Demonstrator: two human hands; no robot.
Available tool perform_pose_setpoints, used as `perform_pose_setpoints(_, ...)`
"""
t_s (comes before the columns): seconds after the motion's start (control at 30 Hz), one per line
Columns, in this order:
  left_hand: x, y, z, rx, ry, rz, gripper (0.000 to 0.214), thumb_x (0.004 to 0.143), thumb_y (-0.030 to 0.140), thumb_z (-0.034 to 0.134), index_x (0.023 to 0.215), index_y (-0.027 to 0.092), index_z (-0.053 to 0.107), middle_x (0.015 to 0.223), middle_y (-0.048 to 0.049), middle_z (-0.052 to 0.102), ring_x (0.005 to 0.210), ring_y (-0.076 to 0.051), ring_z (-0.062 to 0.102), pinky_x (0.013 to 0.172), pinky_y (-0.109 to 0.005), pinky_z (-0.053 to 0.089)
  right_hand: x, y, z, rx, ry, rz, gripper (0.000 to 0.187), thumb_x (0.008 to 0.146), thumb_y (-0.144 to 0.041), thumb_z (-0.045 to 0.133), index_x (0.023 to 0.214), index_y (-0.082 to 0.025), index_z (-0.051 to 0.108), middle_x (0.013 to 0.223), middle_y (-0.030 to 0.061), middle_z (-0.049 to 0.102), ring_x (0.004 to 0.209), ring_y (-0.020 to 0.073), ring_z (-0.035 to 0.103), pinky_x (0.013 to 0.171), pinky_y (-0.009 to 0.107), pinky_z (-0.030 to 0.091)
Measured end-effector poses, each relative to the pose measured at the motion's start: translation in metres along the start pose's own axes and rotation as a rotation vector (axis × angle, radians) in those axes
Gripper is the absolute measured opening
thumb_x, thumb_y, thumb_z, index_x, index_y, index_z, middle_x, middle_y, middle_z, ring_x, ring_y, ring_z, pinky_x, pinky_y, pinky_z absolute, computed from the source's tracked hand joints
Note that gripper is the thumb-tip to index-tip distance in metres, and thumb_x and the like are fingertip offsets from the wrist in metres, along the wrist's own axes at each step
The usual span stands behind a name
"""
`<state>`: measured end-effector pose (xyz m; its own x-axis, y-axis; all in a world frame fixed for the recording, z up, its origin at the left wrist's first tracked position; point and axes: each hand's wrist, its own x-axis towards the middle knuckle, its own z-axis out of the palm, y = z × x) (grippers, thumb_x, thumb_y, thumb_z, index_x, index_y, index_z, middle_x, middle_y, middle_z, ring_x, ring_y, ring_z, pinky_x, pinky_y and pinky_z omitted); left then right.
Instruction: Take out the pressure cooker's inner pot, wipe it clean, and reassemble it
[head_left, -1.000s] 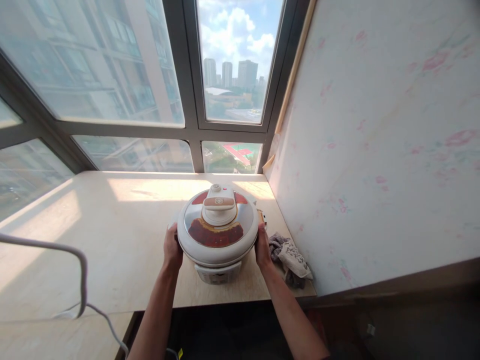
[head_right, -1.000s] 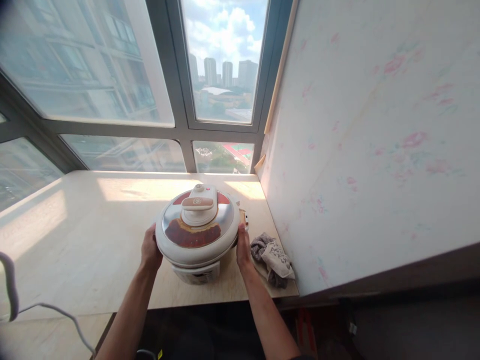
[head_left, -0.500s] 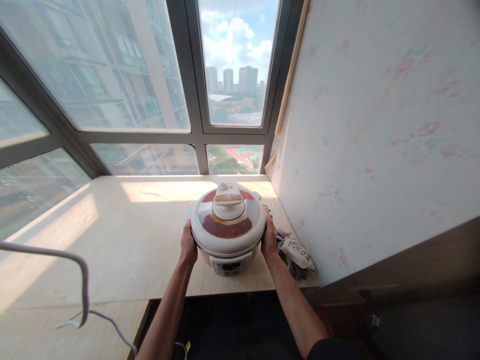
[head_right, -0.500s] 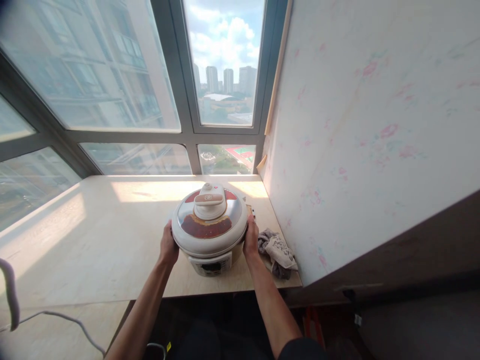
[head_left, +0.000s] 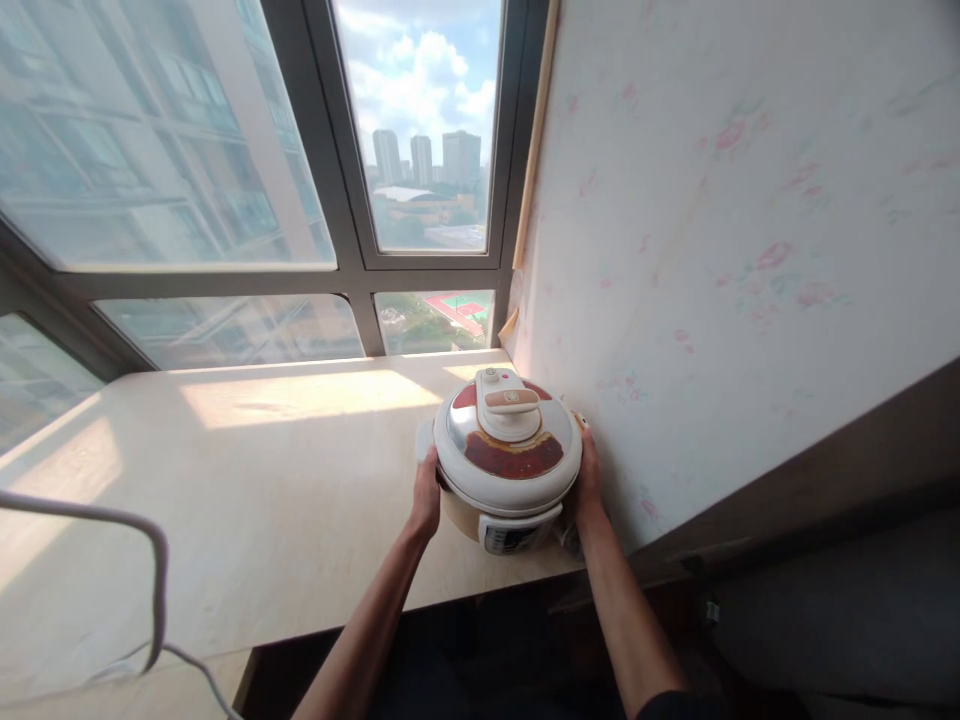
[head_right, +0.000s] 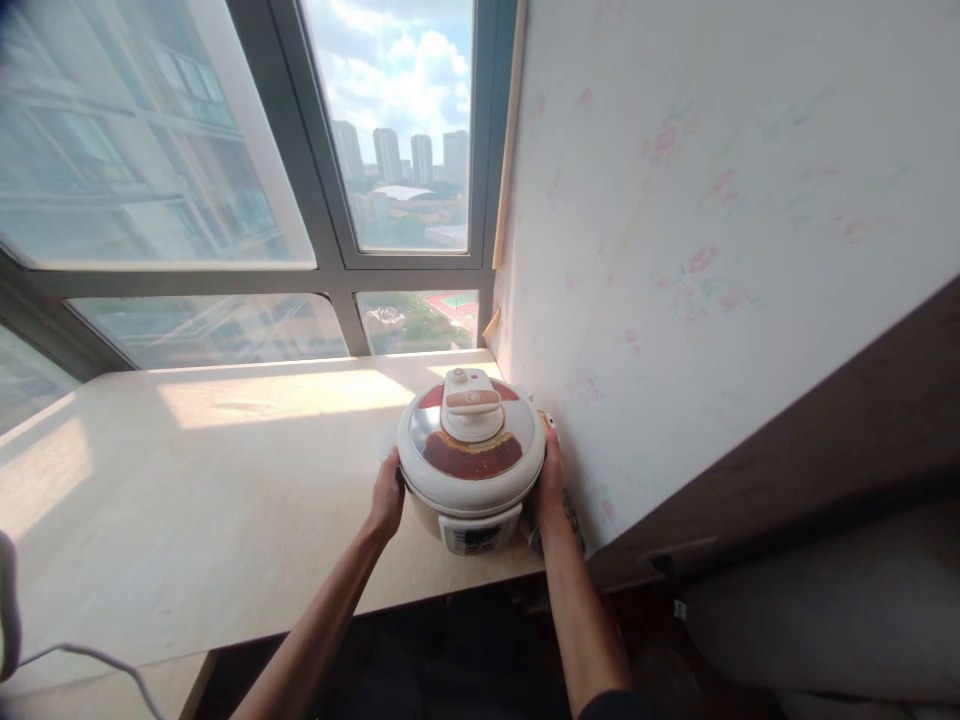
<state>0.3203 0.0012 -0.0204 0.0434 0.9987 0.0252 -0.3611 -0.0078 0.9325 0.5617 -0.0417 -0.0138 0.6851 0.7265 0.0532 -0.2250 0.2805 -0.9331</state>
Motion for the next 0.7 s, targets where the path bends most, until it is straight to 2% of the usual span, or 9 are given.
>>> perform_pose_setpoints(0.1,0.006,-0.006,0.013,-0.006,-0.017,-0.005,0.058,0.091,0.061,0.052,0.124,0.017,0.07,0.125,-0.0103,0.071,0.127,-0.028,0.058,0.113,-0.044,0.038,0.006,-0.005,-0.007,0.072,0.031,0.04,0.059,0.088,-0.063,0.054,0.123,-0.018,0.069,0.121,0.0069,0.073,0.114,0.0259,0.066,0.101,0.043,0.051)
perform_pose_setpoints(0.2,0.013,-0.01,0.017,-0.027,-0.043,0.004,0.059,0.091,0.062,0.052,0.123,0.016,0.071,0.123,-0.0106,0.071,0.126,-0.027,0.059,0.111,-0.043,0.04,0.011,-0.007,-0.004,0.142,-0.066,0.03,0.062,0.09,-0.064,0.05,0.127,-0.017,0.066,0.121,0.008,0.073,0.115,0.0257,0.065,0.101,0.043,0.05)
perform_pose_setpoints(0.37,0.021,-0.013,0.01,-0.015,-0.116,0.017,0.058,0.092,0.062,0.052,0.123,0.016,0.07,0.125,-0.0105,0.071,0.128,-0.029,0.058,0.114,-0.046,0.037,0.015,-0.008,-0.002,0.194,-0.095,0.088,0.067,0.089,-0.065,0.051,0.132,-0.015,0.062,0.124,0.0095,0.071,0.115,0.0255,0.065,0.102,0.044,0.05)
perform_pose_setpoints(0.5,0.024,-0.01,-0.001,0.006,-0.145,0.049,0.055,0.088,0.059,0.061,0.123,0.018,0.07,0.132,-0.0129,0.067,0.137,-0.03,0.05,0.118,-0.048,0.032,0.015,-0.01,-0.011,0.101,-0.088,0.114,0.061,0.088,-0.066,0.051,0.128,-0.02,0.064,0.127,0.007,0.07,0.114,0.0253,0.065,0.101,0.043,0.051)
perform_pose_setpoints(0.6,0.019,-0.012,-0.019,-0.037,-0.172,-0.023,0.056,0.087,0.062,0.06,0.124,0.02,0.069,0.141,-0.0144,0.061,0.142,-0.029,0.045,0.116,-0.046,0.035,-0.004,-0.01,-0.016,0.009,0.086,0.037,0.049,0.089,-0.06,0.052,0.114,-0.021,0.067,0.117,0.0072,0.071,0.112,0.0256,0.065,0.1,0.044,0.051)
perform_pose_setpoints(0.63,0.015,-0.014,-0.027,-0.055,-0.15,-0.057,0.059,0.087,0.064,0.059,0.125,0.021,0.068,0.143,-0.0152,0.059,0.141,-0.029,0.046,0.113,-0.046,0.038,-0.017,-0.009,-0.017,-0.004,0.18,-0.033,0.044,0.09,-0.057,0.052,0.111,-0.02,0.066,0.113,0.0075,0.071,0.109,0.0257,0.066,0.1,0.045,0.051)
perform_pose_setpoints(0.7,0.002,-0.022,-0.049,-0.061,-0.052,-0.135,0.064,0.085,0.067,0.058,0.127,0.019,0.066,0.142,-0.0183,0.059,0.134,-0.032,0.054,0.104,-0.047,0.046,-0.05,-0.008,-0.018,-0.079,0.326,-0.26,0.031,0.092,-0.046,0.056,0.107,-0.02,0.063,0.108,0.0065,0.068,0.105,0.0237,0.066,0.1,0.044,0.049)
